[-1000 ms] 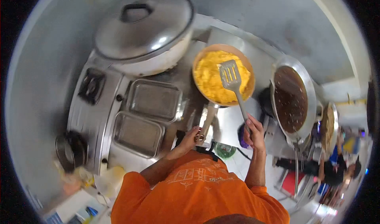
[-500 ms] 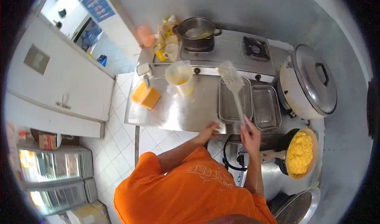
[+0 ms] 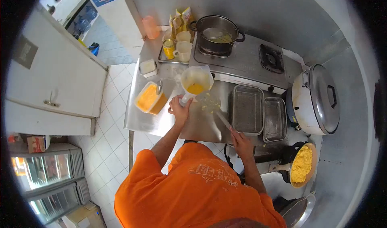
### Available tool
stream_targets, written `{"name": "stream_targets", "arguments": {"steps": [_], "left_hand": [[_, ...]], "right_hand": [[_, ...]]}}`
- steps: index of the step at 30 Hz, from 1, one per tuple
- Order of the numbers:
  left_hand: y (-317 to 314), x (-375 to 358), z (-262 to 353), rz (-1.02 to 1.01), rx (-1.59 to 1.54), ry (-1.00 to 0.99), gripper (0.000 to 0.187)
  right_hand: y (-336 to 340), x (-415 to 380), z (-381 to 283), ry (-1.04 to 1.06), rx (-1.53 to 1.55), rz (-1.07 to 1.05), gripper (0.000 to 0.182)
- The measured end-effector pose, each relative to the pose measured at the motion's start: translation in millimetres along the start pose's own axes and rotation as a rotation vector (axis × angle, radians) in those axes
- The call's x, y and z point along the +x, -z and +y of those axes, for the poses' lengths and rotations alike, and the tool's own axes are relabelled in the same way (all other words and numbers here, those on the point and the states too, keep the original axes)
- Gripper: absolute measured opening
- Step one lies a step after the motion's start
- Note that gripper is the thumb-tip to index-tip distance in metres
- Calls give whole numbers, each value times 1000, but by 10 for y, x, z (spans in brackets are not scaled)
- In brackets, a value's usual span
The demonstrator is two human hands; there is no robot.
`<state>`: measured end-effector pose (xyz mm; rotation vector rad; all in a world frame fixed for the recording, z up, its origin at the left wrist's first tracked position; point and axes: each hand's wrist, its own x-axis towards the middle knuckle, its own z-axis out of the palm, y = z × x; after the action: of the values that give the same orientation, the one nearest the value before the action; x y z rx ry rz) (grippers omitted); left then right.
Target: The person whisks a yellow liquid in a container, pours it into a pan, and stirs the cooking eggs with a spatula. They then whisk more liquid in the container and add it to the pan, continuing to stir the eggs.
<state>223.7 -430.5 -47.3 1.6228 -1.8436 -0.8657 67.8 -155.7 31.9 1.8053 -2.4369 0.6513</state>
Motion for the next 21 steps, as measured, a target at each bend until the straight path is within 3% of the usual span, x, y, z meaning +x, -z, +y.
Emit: {"name": "stream_targets", "arguments": {"steps": [3,7,8,9,10,11,12,13,15,17,18,19,21], "left_hand": [[-33,41,38,81,-36,-47,66],[-343,-88,-496,154,-194,-47,56],[-444,-183,-650,118,-210,-57,53],[-517,-329,-662,9,-585,37,46],[-420,-496,-450,-142,-545,79,36],[-315,-671,-211,-295,-492,113,27],[-427,-767,-238,-566,-797,35,24],[-527,-851,-262,-788,-679,44,19],[-836,-1122,-120,-948,-515,-504,14],[-1004,-1354,98,-1197,-434,-621,13],[-1085,-1501,379,-1403,-414,-451,15],[-1150,-1662,606,-1593,-383,-268,18],[-1302,-2027,940,-1700,-300,-355,24]], "right_hand": [[202,-98,-12,-49,-110,-121,47],[197,-427,48,-420,595,-13,41],[296,-477,-18,-553,703,44,39],[447,-585,-86,-706,794,139,37],[626,-669,-139,-959,990,183,38],[859,-706,-175,-950,1066,304,38],[1104,-751,-233,-1073,1038,423,38],[1242,-910,-230,-1120,927,544,38],[1483,-1300,-216,-1136,866,831,39],[1680,-1625,-157,-1267,584,955,38],[1794,-1760,-102,-1361,363,956,37],[1860,-1987,-11,-1292,25,889,35],[1948,-2440,128,-1487,-183,757,35]]}}
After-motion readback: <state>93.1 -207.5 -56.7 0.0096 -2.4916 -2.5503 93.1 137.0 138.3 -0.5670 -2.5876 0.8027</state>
